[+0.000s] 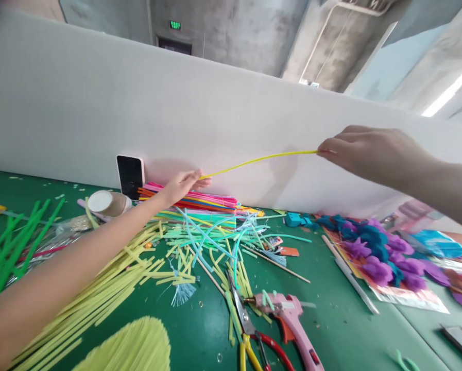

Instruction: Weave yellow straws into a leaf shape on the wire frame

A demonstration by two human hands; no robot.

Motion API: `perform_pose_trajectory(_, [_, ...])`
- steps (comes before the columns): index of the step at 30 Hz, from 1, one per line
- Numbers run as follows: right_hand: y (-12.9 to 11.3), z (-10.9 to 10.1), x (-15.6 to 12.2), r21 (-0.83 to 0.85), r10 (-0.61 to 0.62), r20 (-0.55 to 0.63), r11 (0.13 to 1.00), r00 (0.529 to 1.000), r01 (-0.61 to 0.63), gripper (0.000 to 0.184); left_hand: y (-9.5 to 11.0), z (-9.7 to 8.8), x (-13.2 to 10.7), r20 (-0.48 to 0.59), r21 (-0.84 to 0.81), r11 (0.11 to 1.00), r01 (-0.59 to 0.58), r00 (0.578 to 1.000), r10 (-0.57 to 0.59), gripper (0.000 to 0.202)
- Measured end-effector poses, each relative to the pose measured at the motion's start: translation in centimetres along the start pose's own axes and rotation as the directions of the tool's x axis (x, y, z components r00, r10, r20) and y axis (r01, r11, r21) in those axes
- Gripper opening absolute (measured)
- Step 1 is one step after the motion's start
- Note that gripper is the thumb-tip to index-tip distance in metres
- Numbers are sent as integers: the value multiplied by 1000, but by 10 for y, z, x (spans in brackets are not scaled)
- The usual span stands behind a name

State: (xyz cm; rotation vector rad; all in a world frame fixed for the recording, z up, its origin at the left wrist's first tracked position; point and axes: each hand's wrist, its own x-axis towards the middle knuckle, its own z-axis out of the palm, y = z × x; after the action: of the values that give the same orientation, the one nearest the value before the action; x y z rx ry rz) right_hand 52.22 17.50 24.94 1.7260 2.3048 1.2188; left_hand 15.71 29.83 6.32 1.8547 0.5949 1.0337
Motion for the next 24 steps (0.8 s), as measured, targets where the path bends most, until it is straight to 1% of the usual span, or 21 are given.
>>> perform_pose_trajectory(1, [-13,4,2,-10,-45,-3,999,999,45,77,10,-4,-1,37,-55,998,37,999,-35,72])
perform_pose_trajectory(2, [-26,8,3,0,-60,-31,998,998,60,75,20,-10,-4,88,-88,993,82,993,-74,76])
perform_pose_trajectory(3, [-40,12,5,43,-71,-46,996,996,73,68,29,-17,-8,172,-93,984,150,976,-133,80])
perform_pose_trajectory(4, [-55,17,6,98,-99,-29,990,995,102,57,37,-24,-13,256,-84,973,217,948,-190,80])
perform_pose_trajectory(5, [-70,21,6,147,-131,13,981,991,128,46,42,-33,-19,343,-59,961,269,910,-233,77])
perform_pose_trajectory(6, [-85,24,6,185,-161,71,972,984,145,35,46,-42,-25,417,6,953,303,866,-278,69])
perform_pose_trajectory(7, [-102,27,5,222,-186,144,963,972,151,28,47,-52,-32,479,113,942,315,814,-329,60])
perform_pose_trajectory(8, [-118,30,4,261,-207,208,954,956,150,25,45,-62,-39,512,225,927,302,773,-376,51])
perform_pose_trajectory(9, [-134,33,3,305,-232,259,941,938,148,24,42,-72,-45,507,302,912,277,764,-400,46])
perform_pose_trajectory(10, [-148,35,2,347,-265,280,924,923,160,26,37,-81,-51,496,356,899,257,763,-415,42])
perform_pose_trajectory(11, [-162,38,2,381,-280,292,911,914,157,27,32,-89,-57,475,395,886,243,771,-424,40])
perform_pose_trajectory(13, [-183,45,2,439,-296,321,888,899,135,27,23,-102,-67,406,458,858,233,804,-435,38])
perform_pose_trajectory(14, [-191,48,3,465,-296,333,877,896,117,26,19,-107,-72,375,512,830,222,811,-449,39])
perform_pose_trajectory(15, [-198,52,4,489,-296,341,867,892,101,25,17,-111,-77,337,584,789,192,827,-450,38])
perform_pose_trajectory(16, [-202,56,4,509,-301,344,856,890,93,24,16,-113,-82,296,667,730,150,846,-444,36])
perform_pose_trajectory(18, [-207,63,3,537,-322,349,838,880,94,23,17,-114,-90,210,821,569,52,898,-386,30])
perform_pose_trajectory(20, [-208,70,1,546,-338,367,832,867,93,22,18,-110,-97,166,909,415,-33,943,-288,29])
perform_pose_trajectory(22, [-206,76,-4,540,-334,393,838,857,78,22,18,-104,-102,189,940,321,-115,959,-210,29])
perform_pose_trajectory(24, [-204,81,-9,524,-323,416,849,850,67,21,14,-99,-103,229,947,266,-179,959,-169,27])
